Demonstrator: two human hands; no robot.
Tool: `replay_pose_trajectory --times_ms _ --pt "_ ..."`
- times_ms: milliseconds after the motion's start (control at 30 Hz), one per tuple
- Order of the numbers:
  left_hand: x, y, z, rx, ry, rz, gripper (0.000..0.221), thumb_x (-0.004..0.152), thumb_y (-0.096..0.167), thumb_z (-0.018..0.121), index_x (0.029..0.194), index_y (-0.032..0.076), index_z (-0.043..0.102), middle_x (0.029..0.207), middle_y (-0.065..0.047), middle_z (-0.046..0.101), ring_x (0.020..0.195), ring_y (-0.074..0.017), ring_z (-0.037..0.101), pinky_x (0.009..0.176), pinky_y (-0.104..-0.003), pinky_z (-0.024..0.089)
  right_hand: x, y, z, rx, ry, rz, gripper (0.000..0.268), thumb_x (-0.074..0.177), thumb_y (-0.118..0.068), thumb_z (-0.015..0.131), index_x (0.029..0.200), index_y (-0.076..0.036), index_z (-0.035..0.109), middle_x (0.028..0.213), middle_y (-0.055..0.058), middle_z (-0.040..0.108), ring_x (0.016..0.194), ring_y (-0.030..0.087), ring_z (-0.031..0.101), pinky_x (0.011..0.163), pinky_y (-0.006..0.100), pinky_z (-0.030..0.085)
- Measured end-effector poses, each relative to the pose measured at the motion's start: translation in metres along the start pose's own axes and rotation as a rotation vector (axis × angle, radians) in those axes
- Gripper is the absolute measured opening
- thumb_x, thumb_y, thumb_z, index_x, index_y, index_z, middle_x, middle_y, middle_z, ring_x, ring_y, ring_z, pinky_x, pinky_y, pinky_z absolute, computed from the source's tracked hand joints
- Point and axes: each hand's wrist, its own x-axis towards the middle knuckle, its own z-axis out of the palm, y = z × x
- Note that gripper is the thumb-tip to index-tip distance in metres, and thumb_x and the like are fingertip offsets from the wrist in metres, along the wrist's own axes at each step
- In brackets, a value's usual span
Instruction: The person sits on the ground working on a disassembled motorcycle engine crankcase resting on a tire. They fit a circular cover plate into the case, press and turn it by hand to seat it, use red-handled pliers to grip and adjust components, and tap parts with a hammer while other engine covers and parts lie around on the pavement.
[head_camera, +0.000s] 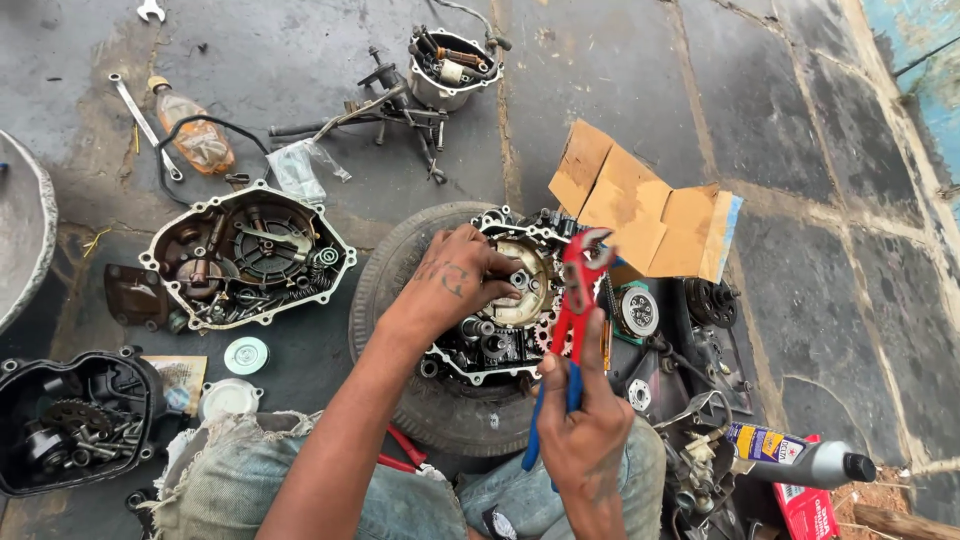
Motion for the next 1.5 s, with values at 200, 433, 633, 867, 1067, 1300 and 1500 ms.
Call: replay_pose_trajectory --times_ms 200,433,633,867,1067,1300,1500 --pt "0.0 0.004 -0.001 -0.01 -0.032 -0.043 0.038 0.073 0.032 0.085 0.108 0.017 0.082 0.096 -0.007 0.067 0.104 -0.0257 0.058 0.098 -0.039 0.041 0.006 -0.002 0.003 -0.219 -0.138 0.079 0.071 0.094 -0.023 0.069 0.158 -0.025 0.039 0.061 0.013 0.068 0.045 0.02 0.065 0.049 0.039 0.053" --pt "-0.003 0.004 0.001 -0.021 -0.046 -0.053 0.036 0.073 0.032 0.085 0.106 0.016 0.082 0.095 -0.007 0.071 0.104 -0.0244 0.059 0.097 -0.04 0.04 -0.006 0.013 0.004 -0.102 0.008 -0.006 0.068 0.096 -0.022 0.068 0.157 -0.023 0.039 0.065 0.008 0.073 0.054 0.014 0.072 0.051 0.034 0.055" --pt "-0.004 0.001 -0.002 0.01 -0.024 -0.032 0.033 0.073 0.03 0.085 0.102 0.014 0.083 0.096 -0.007 0.072 0.106 -0.0252 0.059 0.097 -0.04 0.041 -0.005 -0.012 -0.015 -0.003 0.016 0.168 0.072 0.094 -0.019 0.066 0.158 -0.023 0.035 0.067 0.008 0.076 0.058 0.012 0.075 0.052 0.03 0.058" --pt "0.0 0.009 -0.008 0.023 -0.028 -0.093 0.035 0.071 0.033 0.086 0.102 0.019 0.083 0.101 -0.006 0.068 0.106 -0.0276 0.058 0.099 -0.04 0.044 -0.024 0.038 -0.015 0.37 -0.018 0.314 0.075 0.092 -0.01 0.065 0.16 -0.02 0.035 0.078 0.01 0.077 0.061 0.013 0.071 0.056 0.03 0.064" --pt "0.002 0.023 -0.017 0.004 -0.095 -0.125 0.043 0.073 0.032 0.083 0.115 0.026 0.079 0.095 -0.003 0.069 0.105 -0.0251 0.055 0.1 -0.04 0.042 -0.079 0.108 -0.037 0.412 -0.151 0.651 0.089 0.086 -0.008 0.067 0.164 -0.021 0.026 0.072 0.021 0.078 0.056 0.024 0.073 0.054 0.038 0.063" --pt "0.001 0.019 -0.01 0.093 -0.131 -0.04 0.037 0.079 0.028 0.079 0.115 0.026 0.079 0.09 0.001 0.074 0.105 -0.0238 0.056 0.1 -0.045 0.038 -0.069 0.125 -0.047 0.217 -0.273 0.411 0.065 0.082 -0.012 0.073 0.141 -0.019 0.047 0.075 0.015 0.079 0.063 0.021 0.074 0.06 0.036 0.062" --pt "0.004 0.011 -0.009 0.012 -0.113 -0.006 0.039 0.074 0.026 0.083 0.113 0.026 0.08 0.093 -0.003 0.071 0.103 -0.0251 0.057 0.098 -0.041 0.043 -0.069 0.143 -0.073 0.02 -0.314 0.189 0.042 0.077 -0.016 0.079 0.117 -0.016 0.067 0.078 0.009 0.08 0.069 0.017 0.075 0.065 0.033 0.061"
